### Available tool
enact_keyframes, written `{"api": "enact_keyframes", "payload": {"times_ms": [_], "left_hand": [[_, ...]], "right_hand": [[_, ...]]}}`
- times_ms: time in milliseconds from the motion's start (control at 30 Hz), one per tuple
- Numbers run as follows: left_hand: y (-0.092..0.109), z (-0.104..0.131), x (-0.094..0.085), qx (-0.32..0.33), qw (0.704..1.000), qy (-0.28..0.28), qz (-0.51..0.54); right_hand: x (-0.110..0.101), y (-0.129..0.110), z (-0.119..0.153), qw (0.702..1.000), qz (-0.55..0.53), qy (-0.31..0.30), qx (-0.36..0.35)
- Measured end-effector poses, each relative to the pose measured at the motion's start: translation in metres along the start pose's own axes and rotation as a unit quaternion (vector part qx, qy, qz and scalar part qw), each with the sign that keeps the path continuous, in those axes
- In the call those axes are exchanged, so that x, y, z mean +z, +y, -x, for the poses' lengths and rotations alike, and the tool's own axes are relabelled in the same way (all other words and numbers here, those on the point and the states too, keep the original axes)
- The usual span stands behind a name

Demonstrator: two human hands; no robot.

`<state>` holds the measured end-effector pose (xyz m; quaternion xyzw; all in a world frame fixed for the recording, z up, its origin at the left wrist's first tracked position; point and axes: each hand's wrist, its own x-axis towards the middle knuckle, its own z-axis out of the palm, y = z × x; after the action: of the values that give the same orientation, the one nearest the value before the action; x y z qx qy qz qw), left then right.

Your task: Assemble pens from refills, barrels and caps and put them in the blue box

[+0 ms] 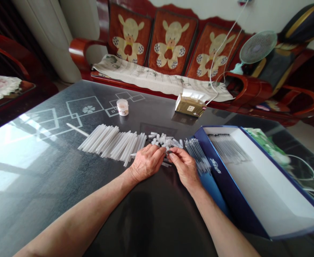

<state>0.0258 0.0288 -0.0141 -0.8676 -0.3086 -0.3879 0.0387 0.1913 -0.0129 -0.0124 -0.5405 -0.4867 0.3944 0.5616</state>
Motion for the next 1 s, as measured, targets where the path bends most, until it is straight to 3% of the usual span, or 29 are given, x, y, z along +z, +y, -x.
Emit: {"api": "enact_keyframes", "payload": {"times_ms": [600,700,833,1000], "left_hand": [[-0.002,0.001,0.002,-0.002,0.998,-0.006,0.067],[0.000,0.001,0.001,0.012,0.998,-0.005,0.064],[0.003,-0.003,-0.003,0.046,0.997,-0.017,0.058],[0.003,-0.004,-0.005,0.052,0.996,-0.028,0.060]], "right_hand": [[-0.004,-0.004,0.001,0.995,0.082,-0.021,-0.055],[-0.008,-0.010,0.001,0.979,0.163,-0.034,-0.122],[-0.013,-0.015,0.000,0.928,0.279,-0.052,-0.239],[-0.013,-0.017,0.002,0.921,0.304,-0.051,-0.237]]}}
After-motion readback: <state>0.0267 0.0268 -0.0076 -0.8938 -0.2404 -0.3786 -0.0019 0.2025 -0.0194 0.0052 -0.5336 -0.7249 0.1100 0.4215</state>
